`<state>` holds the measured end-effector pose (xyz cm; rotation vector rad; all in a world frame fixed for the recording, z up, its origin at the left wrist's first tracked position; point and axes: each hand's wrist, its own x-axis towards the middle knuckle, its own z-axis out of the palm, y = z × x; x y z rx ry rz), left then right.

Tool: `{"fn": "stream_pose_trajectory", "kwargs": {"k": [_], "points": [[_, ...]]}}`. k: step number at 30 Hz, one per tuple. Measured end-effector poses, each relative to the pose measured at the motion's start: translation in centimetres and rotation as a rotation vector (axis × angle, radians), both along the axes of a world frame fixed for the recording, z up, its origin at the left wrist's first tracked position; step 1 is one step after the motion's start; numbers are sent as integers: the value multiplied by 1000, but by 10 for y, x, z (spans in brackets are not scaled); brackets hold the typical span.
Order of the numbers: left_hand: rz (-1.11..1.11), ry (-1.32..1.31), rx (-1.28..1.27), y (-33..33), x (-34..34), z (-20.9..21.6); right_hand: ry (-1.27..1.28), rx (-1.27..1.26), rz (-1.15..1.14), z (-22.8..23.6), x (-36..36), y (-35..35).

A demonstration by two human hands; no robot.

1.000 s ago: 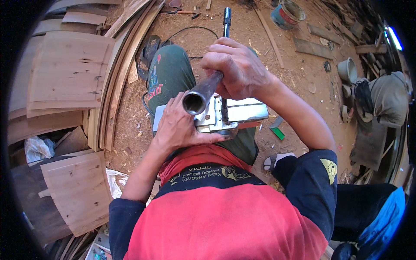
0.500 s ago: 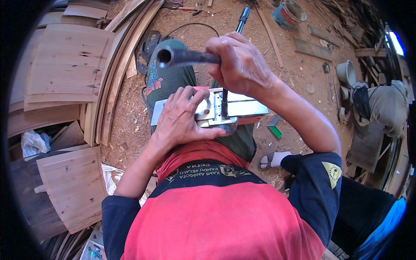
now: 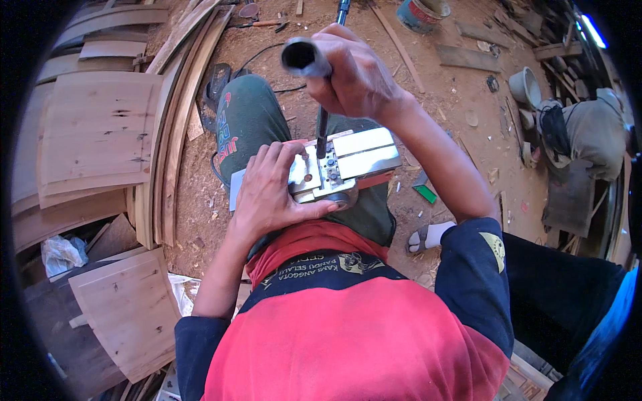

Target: The person adjusts an electric planer while sitting on the ground. They use a metal ruler to measure the blade and a metal pipe as a lever to tighten the assembly.

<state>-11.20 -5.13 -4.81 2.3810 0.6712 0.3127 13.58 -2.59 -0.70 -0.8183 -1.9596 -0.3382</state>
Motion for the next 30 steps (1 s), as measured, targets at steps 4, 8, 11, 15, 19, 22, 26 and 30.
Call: {"fn": "stream_pose_trajectory", "kwargs": {"k": [4, 8, 11, 15, 19, 22, 26, 30], "points": [[5, -28, 17, 1, 0, -1, -58, 5, -60, -9, 8, 8], [11, -26, 21, 0, 0, -1, -148, -132, -5, -11, 12, 9], [10, -24, 34, 1, 0, 0, -180, -174, 27, -13, 13, 10], [15, 11, 28, 0, 0, 2, -161, -155, 16, -19, 12, 13], [17, -6, 33, 0, 0, 2, -113, -113, 72, -27, 13, 17], [14, -11, 37, -1, 0, 1, -100, -98, 149, -25, 14, 18], [13, 2, 60, -1, 0, 2, -151, -100, 53, -19, 10, 16], [21, 22, 51, -2, 0, 3, -180, -104, 8, -17, 9, 14]]}}
